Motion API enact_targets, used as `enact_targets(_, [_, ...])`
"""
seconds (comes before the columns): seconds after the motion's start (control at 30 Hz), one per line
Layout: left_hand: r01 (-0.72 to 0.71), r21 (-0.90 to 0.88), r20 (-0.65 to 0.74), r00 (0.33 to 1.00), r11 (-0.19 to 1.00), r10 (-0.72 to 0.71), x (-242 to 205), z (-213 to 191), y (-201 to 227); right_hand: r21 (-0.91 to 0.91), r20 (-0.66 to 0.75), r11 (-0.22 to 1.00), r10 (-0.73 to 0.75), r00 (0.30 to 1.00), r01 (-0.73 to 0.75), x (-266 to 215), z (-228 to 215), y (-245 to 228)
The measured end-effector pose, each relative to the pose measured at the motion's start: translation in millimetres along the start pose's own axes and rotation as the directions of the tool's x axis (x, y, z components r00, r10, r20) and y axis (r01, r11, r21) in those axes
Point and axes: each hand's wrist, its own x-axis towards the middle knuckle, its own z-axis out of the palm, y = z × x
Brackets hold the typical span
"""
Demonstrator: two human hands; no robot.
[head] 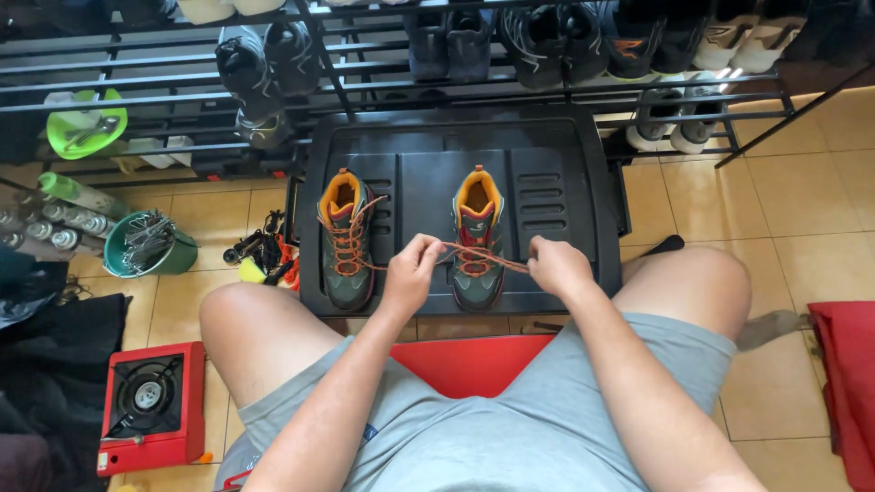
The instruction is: A person is threading laces through the eyelets of a pair of green and orange boots and then tying them while sitting near a shoe rack.
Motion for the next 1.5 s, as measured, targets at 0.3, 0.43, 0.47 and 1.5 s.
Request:
enact_targets(0.3, [-0.298,0.148,0.116,0.952,0.943,0.283,-14,31,17,0.394,-0.295,0.708,-0.506,0.811,0.586,-38,0,-47])
enact_targets(0.43, [-0.354,0.121,0.093,0.934,0.927,0.345,1,26,11,0.417,-0.131,0.76,-0.492,0.861,0.498,-36,-14,-48])
enact_targets(0.47, [-0.358,0.073,0.085,0.932,0.931,0.351,-2,27,7,0.333,-0.092,0.819,-0.466,0.88,0.468,-37,-12,-39])
enact_targets(1.5, [-0.275,-0.067,0.026,0.961,0.959,0.277,-16,41,11,0.6,-0.148,0.718,-0.334,0.931,0.353,-13,39,-40])
